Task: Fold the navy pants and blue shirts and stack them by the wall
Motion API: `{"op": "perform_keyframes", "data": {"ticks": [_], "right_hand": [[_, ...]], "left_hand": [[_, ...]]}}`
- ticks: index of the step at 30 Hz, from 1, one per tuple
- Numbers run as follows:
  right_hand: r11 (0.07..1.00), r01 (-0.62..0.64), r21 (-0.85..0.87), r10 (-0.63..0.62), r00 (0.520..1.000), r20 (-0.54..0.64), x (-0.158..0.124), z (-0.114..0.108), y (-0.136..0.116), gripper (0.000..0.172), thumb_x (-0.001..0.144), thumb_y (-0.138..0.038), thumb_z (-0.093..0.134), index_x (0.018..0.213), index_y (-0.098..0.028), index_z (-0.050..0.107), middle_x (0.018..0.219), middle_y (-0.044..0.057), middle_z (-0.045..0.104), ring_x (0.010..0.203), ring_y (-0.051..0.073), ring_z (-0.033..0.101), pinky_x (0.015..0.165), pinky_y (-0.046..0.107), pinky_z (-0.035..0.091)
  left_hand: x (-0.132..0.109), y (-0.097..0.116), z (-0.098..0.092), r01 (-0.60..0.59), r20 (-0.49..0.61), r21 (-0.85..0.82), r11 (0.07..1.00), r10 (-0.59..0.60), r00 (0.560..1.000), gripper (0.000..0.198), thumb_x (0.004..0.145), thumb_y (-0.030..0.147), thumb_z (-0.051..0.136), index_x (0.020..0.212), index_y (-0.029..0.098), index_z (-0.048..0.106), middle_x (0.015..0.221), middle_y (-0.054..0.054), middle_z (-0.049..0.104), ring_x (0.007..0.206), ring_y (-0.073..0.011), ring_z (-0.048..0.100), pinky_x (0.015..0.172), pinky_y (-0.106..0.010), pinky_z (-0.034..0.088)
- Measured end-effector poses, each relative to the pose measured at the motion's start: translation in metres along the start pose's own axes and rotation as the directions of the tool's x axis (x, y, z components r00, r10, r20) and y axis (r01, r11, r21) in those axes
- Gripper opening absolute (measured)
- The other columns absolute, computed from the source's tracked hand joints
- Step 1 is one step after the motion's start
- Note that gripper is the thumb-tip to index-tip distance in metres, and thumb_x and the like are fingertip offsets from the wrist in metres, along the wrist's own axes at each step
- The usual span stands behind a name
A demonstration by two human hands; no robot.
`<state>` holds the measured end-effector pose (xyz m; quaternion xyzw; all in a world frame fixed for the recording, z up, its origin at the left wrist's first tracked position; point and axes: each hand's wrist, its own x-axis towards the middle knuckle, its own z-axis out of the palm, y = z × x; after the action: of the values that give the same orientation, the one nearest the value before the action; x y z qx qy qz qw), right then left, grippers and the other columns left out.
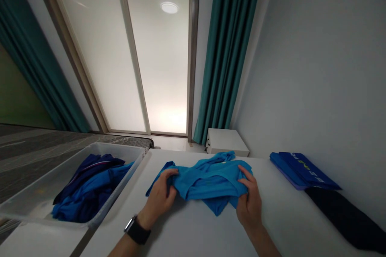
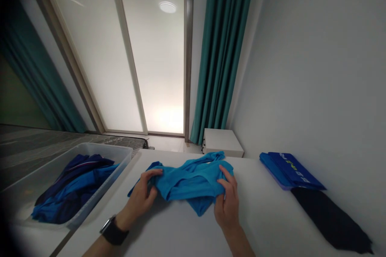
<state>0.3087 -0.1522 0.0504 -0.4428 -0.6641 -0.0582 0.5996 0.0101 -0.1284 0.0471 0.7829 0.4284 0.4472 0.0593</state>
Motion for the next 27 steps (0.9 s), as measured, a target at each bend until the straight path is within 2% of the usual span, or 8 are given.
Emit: {"op": "perform_keyframes", "data": {"ticks": [2, 5, 10, 12, 15, 19, 23, 27], "right_hand": [[0.996, 0.090, -0.015, -0.090, 0.995, 0.036, 0.000, -0.006, -0.007, 0.019, 0.096, -0.021, 0.035, 0.106, -0.024, 0.051, 0.131, 0.011, 0.058, 0.120, 0.024, 0.054, 0.099, 0.052, 0.041], [0.984, 0.155, -0.083, -0.144, 0.982, 0.122, -0.011, -0.017, -0.014, 0.019, 0.095, -0.020, 0.039, 0.107, -0.025, 0.053, 0.109, 0.007, 0.068, 0.104, 0.022, 0.062, 0.095, 0.046, 0.045], [0.952, 0.216, -0.216, -0.147, 0.944, 0.294, -0.056, -0.042, -0.009, 0.023, 0.092, -0.021, 0.048, 0.112, -0.026, 0.059, 0.091, 0.003, 0.071, 0.082, 0.018, 0.068, 0.077, 0.030, 0.054], [0.943, 0.215, -0.253, -0.101, 0.912, 0.397, -0.069, -0.050, -0.005, 0.028, 0.089, -0.020, 0.051, 0.115, -0.025, 0.060, 0.093, 0.003, 0.072, 0.078, 0.017, 0.069, 0.068, 0.025, 0.054], [0.931, 0.140, -0.336, 0.089, 0.807, 0.584, -0.076, -0.051, -0.004, 0.049, 0.074, -0.015, 0.054, 0.122, -0.024, 0.061, 0.106, 0.006, 0.071, 0.093, 0.023, 0.068, 0.080, 0.031, 0.055], [0.928, 0.049, -0.370, 0.253, 0.645, 0.721, -0.061, -0.026, -0.002, 0.062, 0.060, -0.003, 0.046, 0.114, -0.026, 0.067, 0.117, 0.006, 0.066, 0.114, 0.025, 0.059, 0.104, 0.040, 0.043], [0.947, -0.065, -0.316, 0.284, 0.632, 0.721, -0.026, 0.018, 0.020, 0.064, 0.064, 0.000, 0.045, 0.120, -0.022, 0.065, 0.132, 0.008, 0.060, 0.130, 0.027, 0.048, 0.117, 0.048, 0.022], [0.848, -0.481, -0.222, 0.512, 0.637, 0.576, 0.024, 0.055, 0.049, 0.049, 0.066, -0.005, 0.052, 0.108, -0.022, 0.070, 0.121, 0.009, 0.067, 0.126, 0.029, 0.052, 0.114, 0.049, 0.028]], "left_hand": [[-0.002, 0.000, 0.005, -0.073, 0.104, 0.074, 0.995, 0.065, 0.992, 0.055, 0.076, 0.006, 0.046, 0.130, 0.017, 0.044, 0.126, -0.013, 0.057, 0.120, -0.0257, 0.054, 0.103, -0.043, 0.044], [-0.003, -0.004, 0.013, -0.071, 0.242, 0.171, 0.983, 0.027, 0.970, 0.065, 0.075, 0.002, 0.045, 0.137, 0.019, 0.043, 0.128, -0.012, 0.054, 0.122, -0.0264, 0.050, 0.104, -0.045, 0.043], [0.001, -0.006, 0.010, -0.016, 0.458, 0.314, 0.949, -0.136, 0.878, 0.033, 0.083, 0.009, 0.049, 0.111, 0.020, 0.063, 0.108, -0.009, 0.061, 0.106, -0.0267, 0.056, 0.094, -0.042, 0.047], [0.005, 0.001, 0.003, -0.003, 0.512, 0.358, 0.934, -0.193, 0.837, 0.024, 0.087, 0.012, 0.047, 0.101, 0.020, 0.064, 0.103, -0.008, 0.063, 0.103, -0.0265, 0.057, 0.091, -0.040, 0.047], [0.005, 0.015, -0.006, 0.014, 0.564, 0.400, 0.916, -0.258, 0.785, 0.020, 0.088, 0.016, 0.046, 0.099, 0.019, 0.063, 0.102, -0.008, 0.065, 0.100, -0.0263, 0.059, 0.088, -0.038, 0.047], [-0.001, 0.023, 0.002, -0.012, 0.597, 0.427, 0.904, -0.272, 0.755, 0.019, 0.082, 0.013, 0.050, 0.094, 0.020, 0.063, 0.103, -0.008, 0.065, 0.101, -0.0267, 0.060, 0.085, -0.036, 0.046], [0.012, 0.009, 0.021, 0.039, 0.505, 0.406, 0.913, -0.259, 0.823, 0.022, 0.086, 0.013, 0.048, 0.101, 0.019, 0.062, 0.109, -0.009, 0.064, 0.107, -0.0254, 0.057, 0.093, -0.036, 0.044], [0.054, -0.012, 0.026, 0.238, 0.406, 0.348, 0.907, -0.375, 0.834, 0.020, 0.090, 0.014, 0.044, 0.102, 0.019, 0.061, 0.106, -0.008, 0.066, 0.105, -0.0223, 0.060, 0.092, -0.032, 0.045]]}}
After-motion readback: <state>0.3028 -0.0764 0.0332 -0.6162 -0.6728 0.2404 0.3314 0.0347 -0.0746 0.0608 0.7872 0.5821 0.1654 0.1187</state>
